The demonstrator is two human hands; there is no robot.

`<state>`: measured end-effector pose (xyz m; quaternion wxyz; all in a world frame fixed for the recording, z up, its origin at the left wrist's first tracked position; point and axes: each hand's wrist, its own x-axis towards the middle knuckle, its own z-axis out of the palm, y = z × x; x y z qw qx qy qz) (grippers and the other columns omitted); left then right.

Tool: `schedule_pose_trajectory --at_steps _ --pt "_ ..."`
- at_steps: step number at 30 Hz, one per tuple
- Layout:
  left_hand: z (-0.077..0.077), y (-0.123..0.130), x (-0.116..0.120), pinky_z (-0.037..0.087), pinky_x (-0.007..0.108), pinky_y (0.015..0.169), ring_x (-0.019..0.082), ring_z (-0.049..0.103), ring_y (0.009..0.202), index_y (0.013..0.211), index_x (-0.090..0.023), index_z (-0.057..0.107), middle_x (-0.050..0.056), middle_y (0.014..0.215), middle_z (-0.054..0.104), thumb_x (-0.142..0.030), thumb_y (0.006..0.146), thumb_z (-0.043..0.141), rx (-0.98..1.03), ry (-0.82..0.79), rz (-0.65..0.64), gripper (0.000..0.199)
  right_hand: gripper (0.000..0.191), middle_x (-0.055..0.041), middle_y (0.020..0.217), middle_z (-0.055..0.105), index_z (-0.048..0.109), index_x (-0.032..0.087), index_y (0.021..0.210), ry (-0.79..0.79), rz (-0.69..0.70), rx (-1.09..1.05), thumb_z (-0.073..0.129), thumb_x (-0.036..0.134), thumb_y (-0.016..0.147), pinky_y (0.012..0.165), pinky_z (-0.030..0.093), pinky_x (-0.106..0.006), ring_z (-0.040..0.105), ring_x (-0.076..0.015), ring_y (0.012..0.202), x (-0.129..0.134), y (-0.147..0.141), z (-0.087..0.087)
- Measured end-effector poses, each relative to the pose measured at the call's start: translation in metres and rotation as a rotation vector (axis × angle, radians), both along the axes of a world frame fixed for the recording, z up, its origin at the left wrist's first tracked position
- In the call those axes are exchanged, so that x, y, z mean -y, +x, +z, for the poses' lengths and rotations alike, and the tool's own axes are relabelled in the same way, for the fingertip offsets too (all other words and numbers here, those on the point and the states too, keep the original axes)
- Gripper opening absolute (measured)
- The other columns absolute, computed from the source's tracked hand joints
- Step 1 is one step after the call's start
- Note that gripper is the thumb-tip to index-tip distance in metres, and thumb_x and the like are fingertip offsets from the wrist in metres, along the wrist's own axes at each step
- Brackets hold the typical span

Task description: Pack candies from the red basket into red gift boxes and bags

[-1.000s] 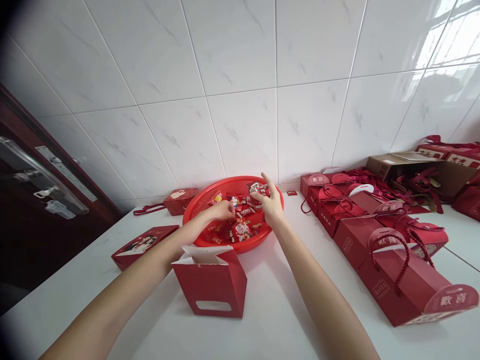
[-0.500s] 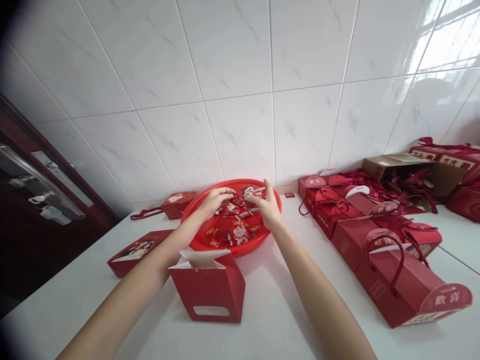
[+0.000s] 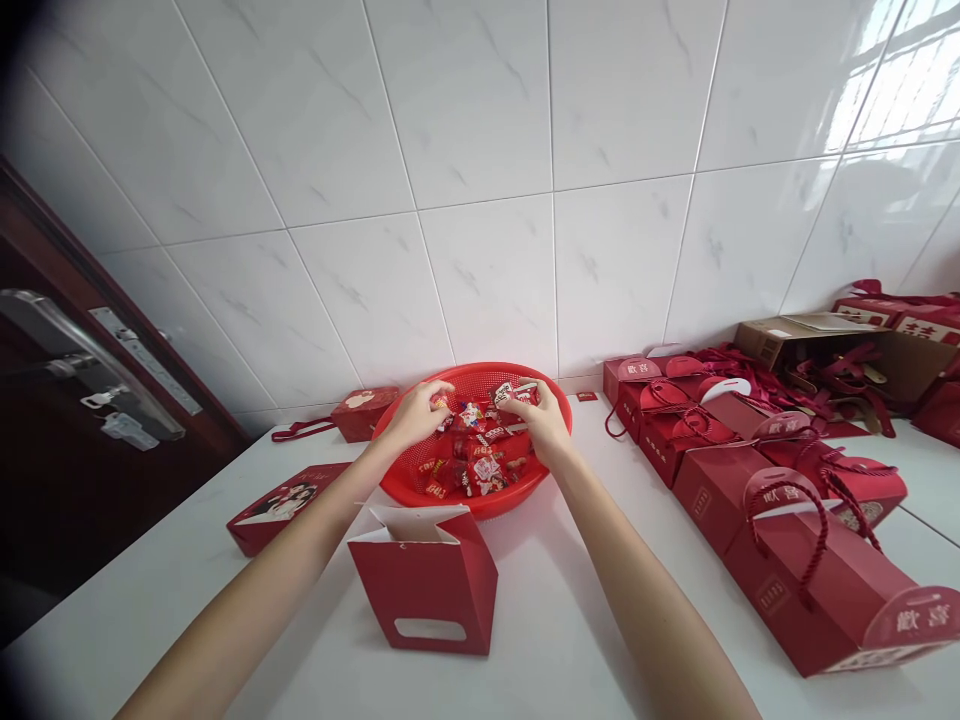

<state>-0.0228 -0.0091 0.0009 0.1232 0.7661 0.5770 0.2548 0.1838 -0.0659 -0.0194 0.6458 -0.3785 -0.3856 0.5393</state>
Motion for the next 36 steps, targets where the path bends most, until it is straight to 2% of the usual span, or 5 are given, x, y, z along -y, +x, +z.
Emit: schedule_pose_trajectory --at_steps 4,9,16,27,36 --pt "-0.01 -0.014 0.0 0.049 0.027 0.083 0.024 0.067 0.099 0.099 -0.02 0.073 0.008 0.106 0.074 -0.017 0.071 0.069 -0.349 -0.252 -0.1 0.028 0.052 0.0014 0.081 0.071 0.059 0.024 0.099 -0.016 -0.01 0.044 0.083 0.029 0.053 0.06 0.054 -0.031 0.068 -0.0207 0.073 0.001 -0.002 0.001" --pt "-0.022 -0.018 0.0 0.043 0.026 0.059 0.023 0.064 0.068 0.066 -0.023 0.071 0.0 0.066 0.067 -0.017 0.043 0.082 -0.479 -0.453 -0.161 0.025 0.051 0.001 0.082 0.071 0.06 0.024 0.097 0.001 -0.023 0.09 0.083 0.03 0.052 0.058 0.054 -0.031 0.068 -0.0217 0.075 0.001 -0.003 0.002" --pt "-0.021 -0.017 0.0 0.043 0.029 0.063 0.024 0.064 0.072 0.065 -0.021 0.068 0.003 0.069 0.067 -0.025 0.054 0.079 -0.435 -0.391 -0.181 0.017 0.049 0.0006 0.08 0.071 0.061 0.023 0.096 0.004 -0.002 0.091 0.083 0.029 0.053 0.055 0.055 -0.03 0.068 -0.021 0.071 0.005 -0.004 0.006" --pt "-0.016 -0.015 0.007 0.048 0.026 0.071 0.023 0.068 0.087 0.068 -0.019 0.069 0.005 0.085 0.075 -0.003 0.059 0.062 -0.287 -0.318 -0.198 0.02 0.047 0.0009 0.08 0.07 0.061 0.022 0.093 0.061 -0.017 0.056 0.084 0.03 0.053 0.061 0.055 -0.031 0.067 -0.0187 0.071 0.002 -0.003 0.002" --pt "-0.021 -0.016 0.016 0.041 0.027 0.06 0.024 0.066 0.075 0.076 -0.022 0.073 0.004 0.08 0.073 -0.012 0.053 0.074 -0.376 -0.418 -0.216 0.025 0.046 0.0005 0.08 0.073 0.061 0.022 0.095 0.111 0.0 0.031 0.085 0.03 0.057 0.066 0.057 -0.034 0.07 -0.0203 0.068 0.001 -0.003 -0.004"
